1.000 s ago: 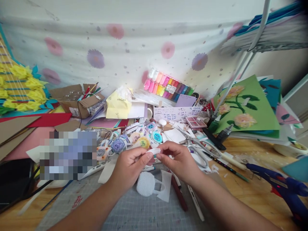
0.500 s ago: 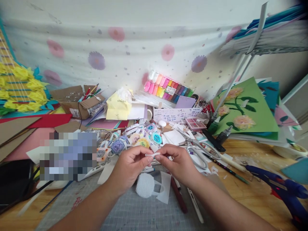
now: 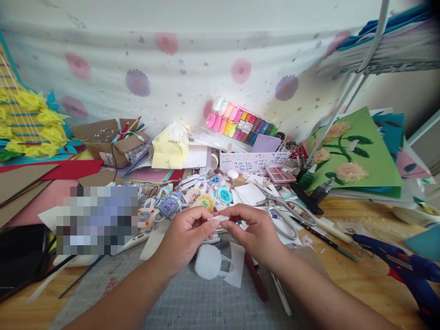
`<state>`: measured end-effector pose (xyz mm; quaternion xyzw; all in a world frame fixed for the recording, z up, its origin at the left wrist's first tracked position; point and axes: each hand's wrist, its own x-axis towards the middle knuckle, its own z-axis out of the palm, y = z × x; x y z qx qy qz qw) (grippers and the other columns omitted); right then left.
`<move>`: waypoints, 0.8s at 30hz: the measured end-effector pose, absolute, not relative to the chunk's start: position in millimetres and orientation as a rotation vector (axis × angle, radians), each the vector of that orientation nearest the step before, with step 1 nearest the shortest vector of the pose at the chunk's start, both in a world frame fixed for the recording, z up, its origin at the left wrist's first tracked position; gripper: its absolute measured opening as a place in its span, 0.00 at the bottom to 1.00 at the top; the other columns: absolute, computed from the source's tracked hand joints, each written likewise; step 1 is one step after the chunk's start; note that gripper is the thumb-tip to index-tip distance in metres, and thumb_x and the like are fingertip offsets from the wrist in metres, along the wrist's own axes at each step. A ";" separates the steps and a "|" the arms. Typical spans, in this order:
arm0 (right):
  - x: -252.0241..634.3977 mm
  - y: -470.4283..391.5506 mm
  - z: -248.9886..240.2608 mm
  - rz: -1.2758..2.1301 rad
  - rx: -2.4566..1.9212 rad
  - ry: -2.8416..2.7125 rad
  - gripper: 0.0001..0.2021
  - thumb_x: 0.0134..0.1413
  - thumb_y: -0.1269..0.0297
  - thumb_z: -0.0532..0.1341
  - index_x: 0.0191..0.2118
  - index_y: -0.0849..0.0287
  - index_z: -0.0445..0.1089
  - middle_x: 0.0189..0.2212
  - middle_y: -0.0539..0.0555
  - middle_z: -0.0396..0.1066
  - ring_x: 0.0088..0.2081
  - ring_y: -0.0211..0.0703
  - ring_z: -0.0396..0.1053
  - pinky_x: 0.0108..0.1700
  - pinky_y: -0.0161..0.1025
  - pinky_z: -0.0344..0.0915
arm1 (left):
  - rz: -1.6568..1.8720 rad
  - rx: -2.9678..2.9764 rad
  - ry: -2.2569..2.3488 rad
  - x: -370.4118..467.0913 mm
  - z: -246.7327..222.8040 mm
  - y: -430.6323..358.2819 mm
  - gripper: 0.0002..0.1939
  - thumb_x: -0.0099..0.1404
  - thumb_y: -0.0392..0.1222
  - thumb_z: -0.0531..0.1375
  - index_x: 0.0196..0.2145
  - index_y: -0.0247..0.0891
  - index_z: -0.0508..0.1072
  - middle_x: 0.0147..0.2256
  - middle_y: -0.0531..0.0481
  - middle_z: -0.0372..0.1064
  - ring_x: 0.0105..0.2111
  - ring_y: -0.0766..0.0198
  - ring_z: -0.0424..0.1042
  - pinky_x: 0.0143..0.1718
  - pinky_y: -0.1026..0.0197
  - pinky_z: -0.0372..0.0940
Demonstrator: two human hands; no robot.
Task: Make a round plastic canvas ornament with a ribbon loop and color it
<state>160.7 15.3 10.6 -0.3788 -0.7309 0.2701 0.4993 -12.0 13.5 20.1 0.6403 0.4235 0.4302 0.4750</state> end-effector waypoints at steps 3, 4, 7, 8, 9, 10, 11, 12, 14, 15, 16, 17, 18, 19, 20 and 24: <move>161.0 14.3 12.2 0.692 -0.930 -1.741 0.06 0.50 0.67 0.64 0.35 0.59 0.76 0.26 0.53 0.76 0.27 0.40 0.71 0.31 0.35 0.68 | 1.061 1.617 1.059 -11.8 20.3 13.9 0.10 0.59 0.42 0.59 0.23 0.38 0.69 0.20 0.58 0.60 0.23 0.68 0.59 0.25 0.66 0.55; 161.1 14.0 12.9 0.703 -0.928 -1.732 0.06 0.50 0.67 0.64 0.35 0.59 0.75 0.26 0.53 0.76 0.27 0.39 0.71 0.31 0.35 0.68 | 1.064 1.634 1.069 -11.8 20.4 13.9 0.09 0.59 0.42 0.59 0.23 0.38 0.69 0.20 0.58 0.60 0.22 0.68 0.58 0.24 0.65 0.54; 160.9 13.9 14.0 0.728 -0.920 -1.712 0.05 0.49 0.67 0.64 0.34 0.60 0.74 0.25 0.53 0.75 0.26 0.38 0.71 0.30 0.34 0.69 | 1.068 1.680 1.101 -11.8 20.0 13.7 0.10 0.59 0.42 0.59 0.22 0.38 0.69 0.20 0.58 0.58 0.22 0.68 0.57 0.24 0.65 0.53; 160.6 14.0 13.9 0.733 -0.917 -1.709 0.05 0.49 0.67 0.64 0.33 0.61 0.74 0.25 0.53 0.75 0.26 0.38 0.71 0.30 0.34 0.69 | 1.067 1.694 1.110 -11.8 19.8 13.7 0.10 0.59 0.43 0.59 0.22 0.38 0.69 0.20 0.58 0.58 0.22 0.68 0.57 0.24 0.65 0.52; 160.3 14.2 13.6 0.736 -0.915 -1.708 0.04 0.49 0.67 0.64 0.33 0.61 0.73 0.25 0.53 0.74 0.26 0.38 0.70 0.30 0.33 0.68 | 1.066 1.708 1.118 -11.8 19.6 13.6 0.10 0.59 0.43 0.59 0.23 0.38 0.69 0.20 0.58 0.58 0.22 0.68 0.57 0.24 0.64 0.52; 159.9 14.4 13.2 0.737 -0.912 -1.708 0.04 0.49 0.68 0.64 0.32 0.61 0.73 0.25 0.53 0.74 0.26 0.38 0.70 0.30 0.33 0.68 | 1.063 1.722 1.126 -11.7 19.4 13.6 0.10 0.59 0.43 0.58 0.23 0.38 0.69 0.20 0.58 0.58 0.22 0.67 0.57 0.24 0.64 0.53; 159.6 14.5 12.7 0.735 -0.910 -1.708 0.03 0.49 0.68 0.63 0.31 0.61 0.72 0.25 0.53 0.74 0.27 0.37 0.70 0.30 0.33 0.68 | 1.061 1.737 1.133 -11.6 19.4 13.6 0.10 0.59 0.43 0.58 0.23 0.38 0.69 0.20 0.57 0.58 0.22 0.67 0.57 0.25 0.64 0.53; 159.4 14.7 12.2 0.732 -0.908 -1.710 0.03 0.49 0.68 0.63 0.31 0.61 0.72 0.26 0.53 0.73 0.27 0.37 0.70 0.30 0.33 0.68 | 1.058 1.752 1.139 -11.4 19.5 13.6 0.10 0.59 0.43 0.59 0.22 0.38 0.69 0.21 0.57 0.59 0.23 0.66 0.58 0.25 0.63 0.53; 159.3 15.1 11.3 0.727 -0.899 -1.715 0.02 0.49 0.69 0.63 0.31 0.60 0.71 0.26 0.52 0.72 0.27 0.37 0.69 0.30 0.33 0.67 | 1.058 1.777 1.150 -10.9 20.0 13.7 0.10 0.59 0.42 0.59 0.22 0.37 0.69 0.21 0.56 0.60 0.24 0.65 0.59 0.27 0.63 0.54; 159.5 15.3 11.1 0.723 -0.893 -1.721 0.02 0.49 0.69 0.62 0.31 0.60 0.70 0.26 0.51 0.72 0.27 0.36 0.68 0.30 0.33 0.67 | 1.060 1.786 1.153 -10.6 20.3 13.9 0.10 0.58 0.42 0.59 0.22 0.37 0.69 0.21 0.55 0.61 0.24 0.65 0.60 0.27 0.62 0.54; 159.7 15.5 11.1 0.718 -0.887 -1.730 0.01 0.49 0.70 0.62 0.30 0.59 0.70 0.25 0.51 0.71 0.27 0.36 0.68 0.30 0.33 0.66 | 1.060 1.791 1.155 -10.4 20.5 14.0 0.10 0.58 0.42 0.59 0.21 0.37 0.69 0.21 0.55 0.61 0.25 0.65 0.60 0.28 0.62 0.54; 160.0 15.7 11.2 0.712 -0.881 -1.741 0.01 0.49 0.71 0.62 0.30 0.59 0.70 0.25 0.51 0.71 0.27 0.36 0.67 0.30 0.33 0.66 | 1.060 1.793 1.155 -10.3 20.6 14.2 0.10 0.58 0.41 0.59 0.21 0.37 0.69 0.21 0.55 0.61 0.25 0.64 0.60 0.28 0.62 0.55; 160.3 15.9 11.4 0.704 -0.878 -1.752 0.02 0.49 0.72 0.61 0.28 0.59 0.70 0.25 0.51 0.70 0.27 0.36 0.67 0.30 0.33 0.65 | 1.059 1.792 1.153 -10.3 20.4 14.4 0.10 0.58 0.41 0.59 0.21 0.37 0.69 0.21 0.55 0.61 0.25 0.64 0.60 0.28 0.62 0.55; 160.7 16.0 11.8 0.697 -0.876 -1.765 0.03 0.49 0.72 0.61 0.28 0.59 0.70 0.25 0.51 0.70 0.27 0.37 0.67 0.30 0.33 0.65 | 1.057 1.788 1.150 -10.5 20.0 14.7 0.10 0.58 0.42 0.59 0.21 0.37 0.69 0.21 0.55 0.61 0.25 0.64 0.60 0.28 0.62 0.55; 161.0 16.1 12.2 0.691 -0.878 -1.776 0.03 0.49 0.72 0.61 0.27 0.59 0.70 0.25 0.51 0.70 0.28 0.37 0.67 0.31 0.34 0.64 | 1.055 1.782 1.144 -10.8 19.5 14.9 0.10 0.58 0.42 0.59 0.21 0.37 0.69 0.21 0.55 0.61 0.25 0.65 0.60 0.29 0.62 0.55; 161.8 16.4 13.1 0.706 -0.919 -1.784 0.04 0.51 0.71 0.60 0.27 0.59 0.70 0.25 0.51 0.69 0.28 0.38 0.65 0.32 0.35 0.62 | 1.064 1.714 1.127 -12.4 17.7 15.9 0.12 0.59 0.43 0.60 0.21 0.38 0.67 0.21 0.57 0.58 0.23 0.67 0.57 0.27 0.63 0.53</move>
